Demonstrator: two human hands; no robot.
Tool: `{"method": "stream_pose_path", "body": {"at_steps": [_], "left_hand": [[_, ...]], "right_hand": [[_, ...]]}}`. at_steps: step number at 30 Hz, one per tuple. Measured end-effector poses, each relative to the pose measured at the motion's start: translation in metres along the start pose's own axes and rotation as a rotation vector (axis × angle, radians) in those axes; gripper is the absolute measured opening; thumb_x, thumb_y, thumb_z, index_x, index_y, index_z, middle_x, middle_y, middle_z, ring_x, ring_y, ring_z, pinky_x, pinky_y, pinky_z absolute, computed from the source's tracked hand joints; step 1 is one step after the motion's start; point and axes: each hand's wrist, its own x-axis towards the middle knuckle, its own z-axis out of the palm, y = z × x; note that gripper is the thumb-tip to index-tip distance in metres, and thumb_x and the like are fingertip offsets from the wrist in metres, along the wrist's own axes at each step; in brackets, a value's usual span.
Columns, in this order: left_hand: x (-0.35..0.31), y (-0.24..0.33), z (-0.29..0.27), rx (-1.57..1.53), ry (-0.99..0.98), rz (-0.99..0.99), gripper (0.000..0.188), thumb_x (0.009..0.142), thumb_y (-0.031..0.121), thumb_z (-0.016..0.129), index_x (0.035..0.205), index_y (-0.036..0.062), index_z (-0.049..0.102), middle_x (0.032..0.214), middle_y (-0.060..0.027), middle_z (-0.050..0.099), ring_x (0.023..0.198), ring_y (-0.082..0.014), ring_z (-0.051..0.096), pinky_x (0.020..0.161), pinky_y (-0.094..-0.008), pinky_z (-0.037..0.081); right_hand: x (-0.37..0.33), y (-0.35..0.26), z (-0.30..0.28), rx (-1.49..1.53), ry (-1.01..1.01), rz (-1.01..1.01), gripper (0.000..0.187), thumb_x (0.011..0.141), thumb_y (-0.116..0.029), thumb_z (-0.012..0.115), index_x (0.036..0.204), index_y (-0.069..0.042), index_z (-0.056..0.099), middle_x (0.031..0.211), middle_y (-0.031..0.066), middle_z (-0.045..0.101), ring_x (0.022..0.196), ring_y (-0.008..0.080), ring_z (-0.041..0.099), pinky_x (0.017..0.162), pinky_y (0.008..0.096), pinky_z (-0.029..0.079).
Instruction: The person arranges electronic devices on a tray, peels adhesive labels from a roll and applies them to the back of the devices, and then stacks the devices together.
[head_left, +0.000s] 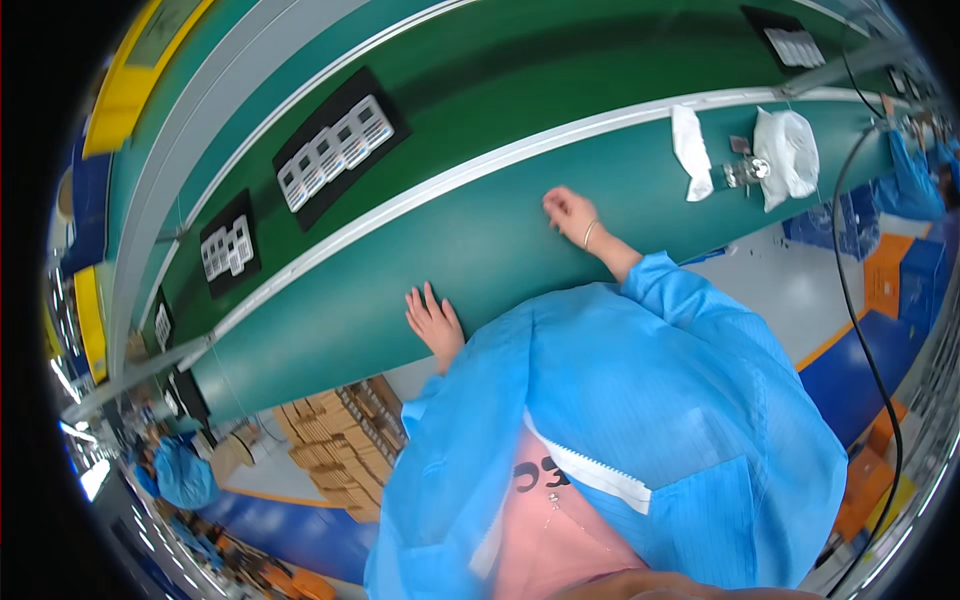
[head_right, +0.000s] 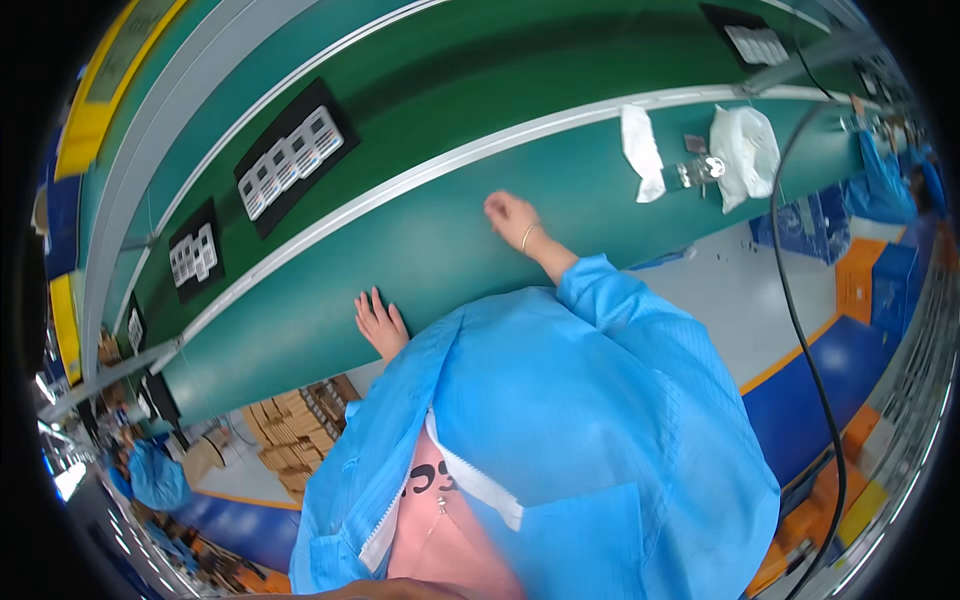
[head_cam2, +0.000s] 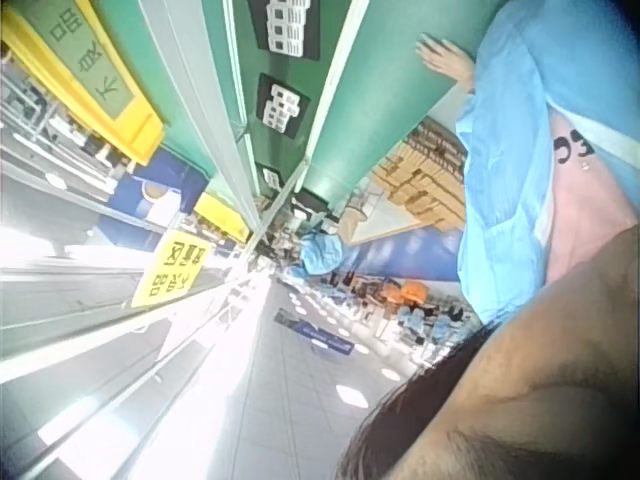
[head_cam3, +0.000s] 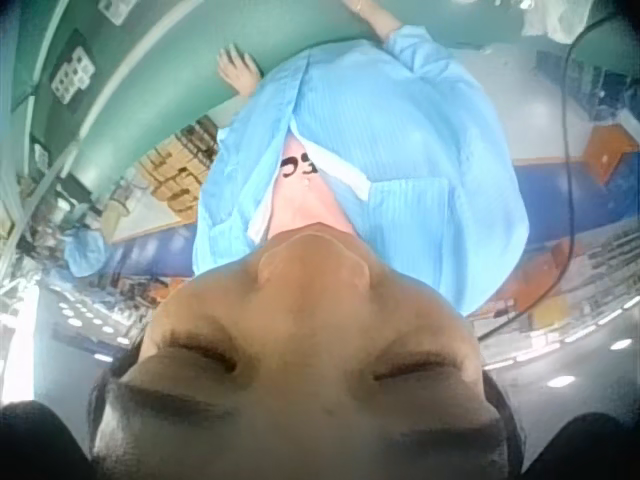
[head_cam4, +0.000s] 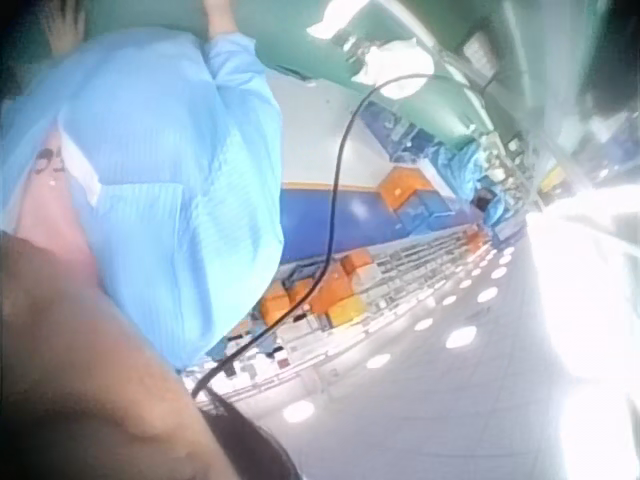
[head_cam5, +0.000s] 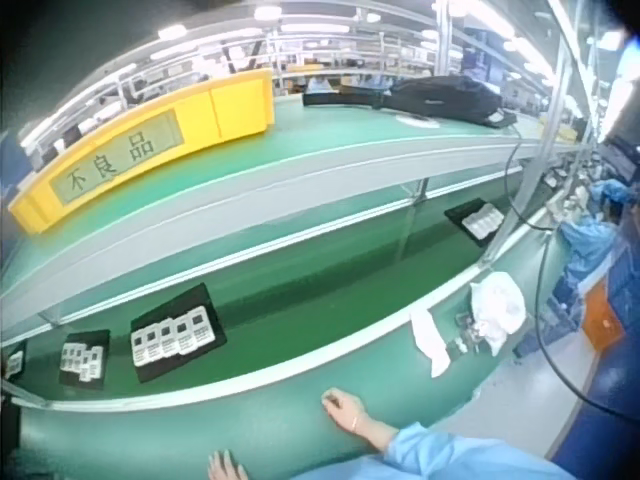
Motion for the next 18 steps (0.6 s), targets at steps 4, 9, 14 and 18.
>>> {"method": "stream_pose_path", "body": {"at_steps": [4, 9, 14, 18], "left_hand": [[-0.014, -0.006, -0.006, 0.039, -0.095, -0.006, 0.044, 0.094, 0.023, 0.042, 0.137, 0.0115, 0.037, 0.142, -0.0149, 0.032, 0.135, -0.0325, 0.022, 0.109, -0.0493, 0.016], [-0.006, 0.016, 0.001, 0.003, -0.044, -0.124, 0.045, 0.093, 0.023, 0.042, 0.136, 0.0114, 0.035, 0.141, -0.0172, 0.029, 0.135, -0.0349, 0.021, 0.108, -0.0524, 0.014], [0.001, 0.038, 0.020, 0.061, -0.022, -0.236, 0.048, 0.092, 0.026, 0.045, 0.137, 0.0110, 0.035, 0.141, -0.0177, 0.028, 0.135, -0.0356, 0.020, 0.107, -0.0540, 0.013], [0.006, 0.080, 0.035, 0.022, -0.121, 0.006, 0.051, 0.091, 0.028, 0.046, 0.139, 0.0149, 0.033, 0.142, -0.0177, 0.027, 0.136, -0.0363, 0.017, 0.107, -0.0573, 0.009]], "right_hand": [[0.014, 0.023, -0.088, -0.202, 0.842, -0.211, 0.008, 0.083, -0.020, 0.059, 0.087, -0.012, 0.061, 0.117, 0.0164, 0.047, 0.100, 0.0346, 0.053, 0.082, 0.0388, 0.046], [-0.010, 0.070, -0.175, -0.693, 0.753, 0.156, 0.027, 0.084, -0.022, 0.058, 0.107, -0.010, 0.064, 0.125, 0.0198, 0.049, 0.111, 0.0348, 0.051, 0.093, 0.0389, 0.042], [-0.037, 0.034, -0.162, 0.079, 0.523, -0.137, 0.024, 0.080, -0.014, 0.065, 0.102, -0.005, 0.064, 0.102, 0.0113, 0.063, 0.077, 0.0250, 0.064, 0.074, 0.0334, 0.051], [-0.044, 0.041, -0.171, 0.091, 0.474, -0.052, 0.023, 0.077, -0.006, 0.067, 0.099, -0.008, 0.061, 0.090, 0.0073, 0.063, 0.074, 0.0196, 0.062, 0.072, 0.0315, 0.050]]}}
